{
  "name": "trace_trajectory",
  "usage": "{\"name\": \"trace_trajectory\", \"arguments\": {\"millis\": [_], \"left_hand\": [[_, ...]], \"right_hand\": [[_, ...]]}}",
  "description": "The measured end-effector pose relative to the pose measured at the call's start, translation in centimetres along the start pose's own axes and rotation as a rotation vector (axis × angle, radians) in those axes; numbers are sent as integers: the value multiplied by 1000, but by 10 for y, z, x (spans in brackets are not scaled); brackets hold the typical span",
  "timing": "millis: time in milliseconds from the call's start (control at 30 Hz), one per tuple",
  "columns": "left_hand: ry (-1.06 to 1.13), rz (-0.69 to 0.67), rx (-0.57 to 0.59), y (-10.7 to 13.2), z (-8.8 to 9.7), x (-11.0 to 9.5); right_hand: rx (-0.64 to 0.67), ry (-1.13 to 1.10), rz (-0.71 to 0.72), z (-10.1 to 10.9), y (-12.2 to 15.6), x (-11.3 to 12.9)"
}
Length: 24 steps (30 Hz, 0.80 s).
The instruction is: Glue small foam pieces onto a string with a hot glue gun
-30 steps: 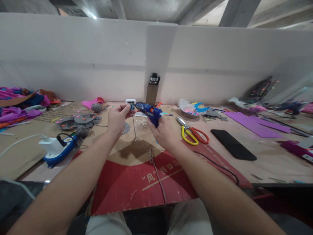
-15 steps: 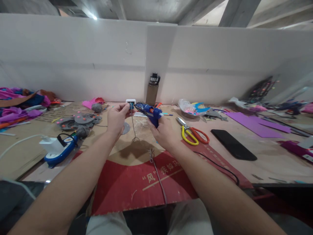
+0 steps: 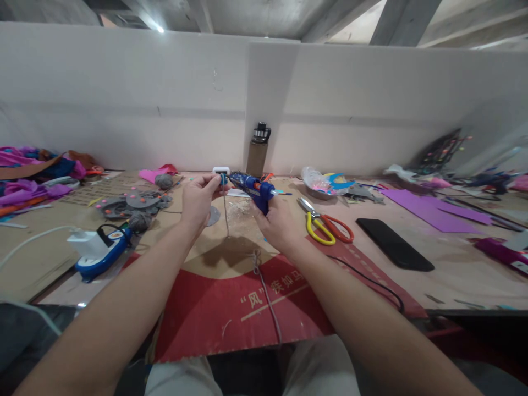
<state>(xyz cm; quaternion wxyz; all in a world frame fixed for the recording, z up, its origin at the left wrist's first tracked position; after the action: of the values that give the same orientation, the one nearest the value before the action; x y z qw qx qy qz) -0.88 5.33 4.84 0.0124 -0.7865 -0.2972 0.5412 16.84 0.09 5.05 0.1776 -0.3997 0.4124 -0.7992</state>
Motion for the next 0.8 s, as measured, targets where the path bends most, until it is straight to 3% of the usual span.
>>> {"name": "trace_trajectory", "arguments": {"millis": [600,700,800], "left_hand": [[-40,10,16,1,-2,4],[-31,6,20,0,-1,5],[-62,-22,2,-4,3,5]], "right_hand": [[11,-25,-46,1,-1,2],[1,-68,-110,2,-4,-4],[-15,-127,-261,-1,-7,-26]]}}
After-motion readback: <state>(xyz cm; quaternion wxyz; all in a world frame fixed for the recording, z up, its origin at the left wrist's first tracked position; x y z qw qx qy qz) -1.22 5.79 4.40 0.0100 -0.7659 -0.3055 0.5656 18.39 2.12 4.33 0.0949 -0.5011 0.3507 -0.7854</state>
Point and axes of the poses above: each hand's wrist, its own y-axis away from the middle knuckle, its own z-axis out of the back of the hand, x = y × z, the point moved 8 cm from there along -y, towards the middle knuckle, and after that the axes turned 15 degrees about -x, right-handed, at the moved point
